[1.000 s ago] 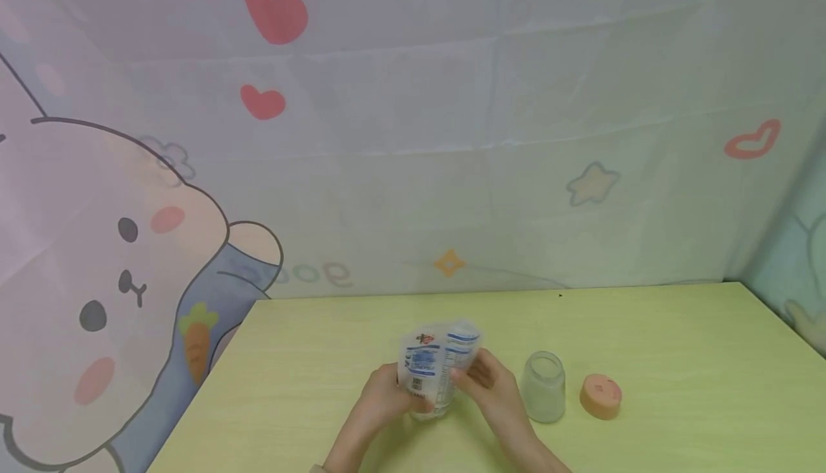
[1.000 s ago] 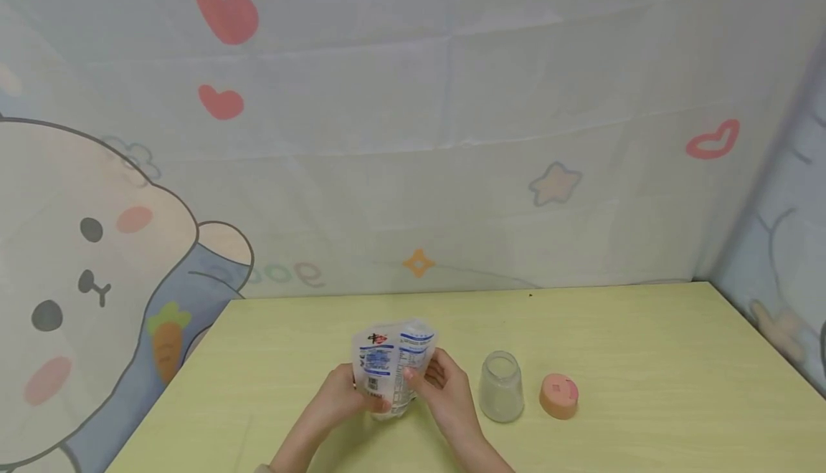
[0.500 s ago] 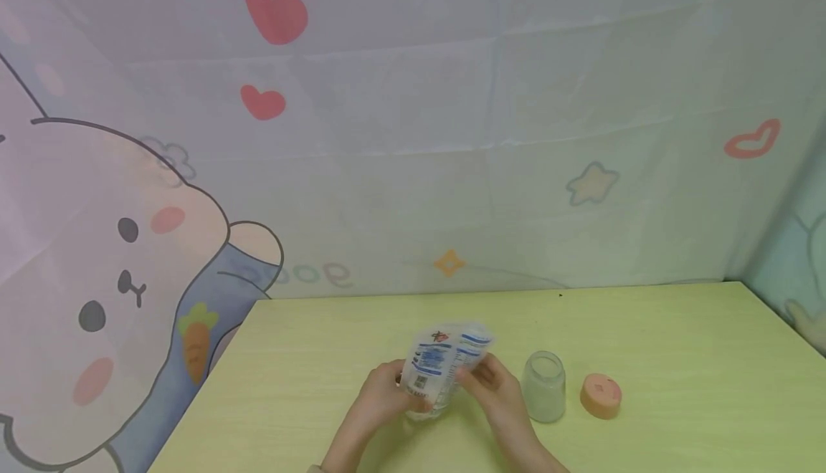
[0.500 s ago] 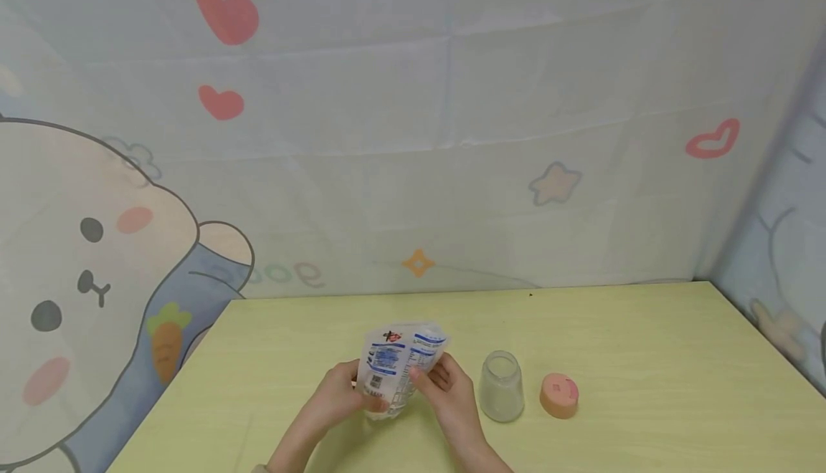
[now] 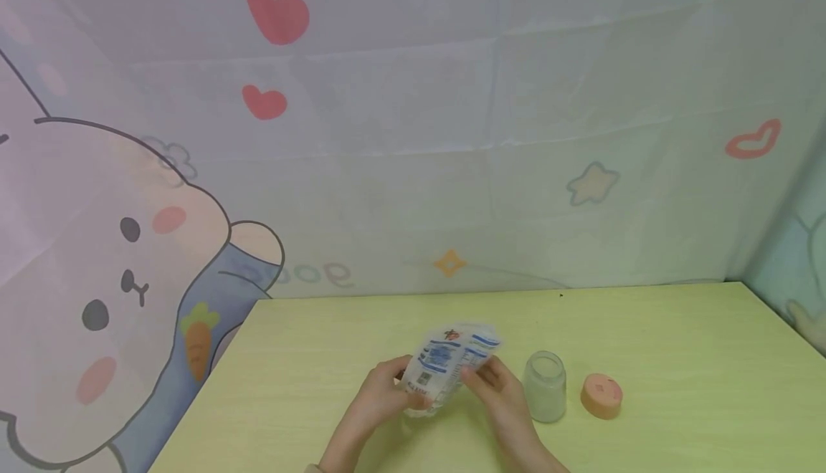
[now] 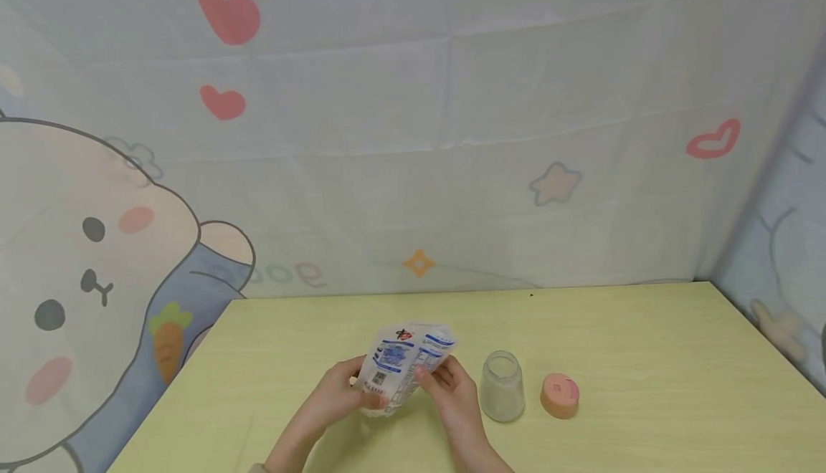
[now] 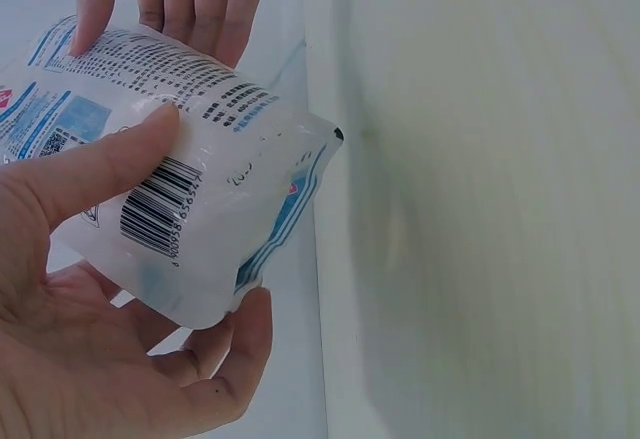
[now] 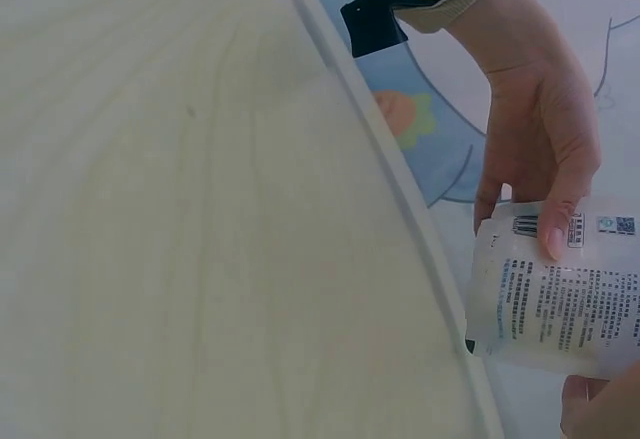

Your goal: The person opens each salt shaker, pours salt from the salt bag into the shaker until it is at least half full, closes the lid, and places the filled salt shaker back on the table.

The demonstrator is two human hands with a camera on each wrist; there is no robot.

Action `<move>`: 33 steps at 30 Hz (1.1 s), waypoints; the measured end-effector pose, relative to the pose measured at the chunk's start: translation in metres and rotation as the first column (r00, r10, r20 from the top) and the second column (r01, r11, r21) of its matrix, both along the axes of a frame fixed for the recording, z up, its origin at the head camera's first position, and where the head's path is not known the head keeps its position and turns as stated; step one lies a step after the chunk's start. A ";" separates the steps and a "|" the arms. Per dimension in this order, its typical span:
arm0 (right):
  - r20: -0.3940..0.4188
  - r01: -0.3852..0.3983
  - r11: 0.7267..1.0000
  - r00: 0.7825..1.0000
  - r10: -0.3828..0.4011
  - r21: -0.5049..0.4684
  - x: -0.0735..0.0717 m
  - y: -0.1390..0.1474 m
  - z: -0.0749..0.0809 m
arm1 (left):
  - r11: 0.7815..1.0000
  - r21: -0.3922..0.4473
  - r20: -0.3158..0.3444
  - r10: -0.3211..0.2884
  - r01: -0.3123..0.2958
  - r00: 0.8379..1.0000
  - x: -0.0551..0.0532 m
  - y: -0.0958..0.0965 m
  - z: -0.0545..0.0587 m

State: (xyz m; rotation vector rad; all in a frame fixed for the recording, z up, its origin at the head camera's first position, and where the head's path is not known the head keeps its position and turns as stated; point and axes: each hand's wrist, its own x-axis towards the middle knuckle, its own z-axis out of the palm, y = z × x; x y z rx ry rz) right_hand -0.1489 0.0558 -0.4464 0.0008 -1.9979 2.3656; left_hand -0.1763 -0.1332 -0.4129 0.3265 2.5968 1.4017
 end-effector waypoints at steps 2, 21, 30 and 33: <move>0.011 -0.003 1.000 1.000 0.003 -0.013 0.000 0.000 0.000 | 1.000 0.010 -0.007 -0.009 0.009 1.000 0.000 0.000 0.000; 0.067 -0.019 0.994 0.997 0.026 -0.112 0.000 0.001 -0.002 | 0.994 0.088 0.012 -0.063 0.062 0.998 -0.001 -0.005 0.001; 0.039 -0.053 0.975 0.997 0.063 -0.214 -0.001 0.002 -0.001 | 0.987 0.140 0.025 -0.080 0.075 0.997 0.000 -0.008 0.003; 0.043 -0.055 0.974 0.997 0.066 -0.220 0.000 0.002 0.001 | 0.987 0.144 0.032 -0.076 0.071 0.997 0.001 -0.009 0.004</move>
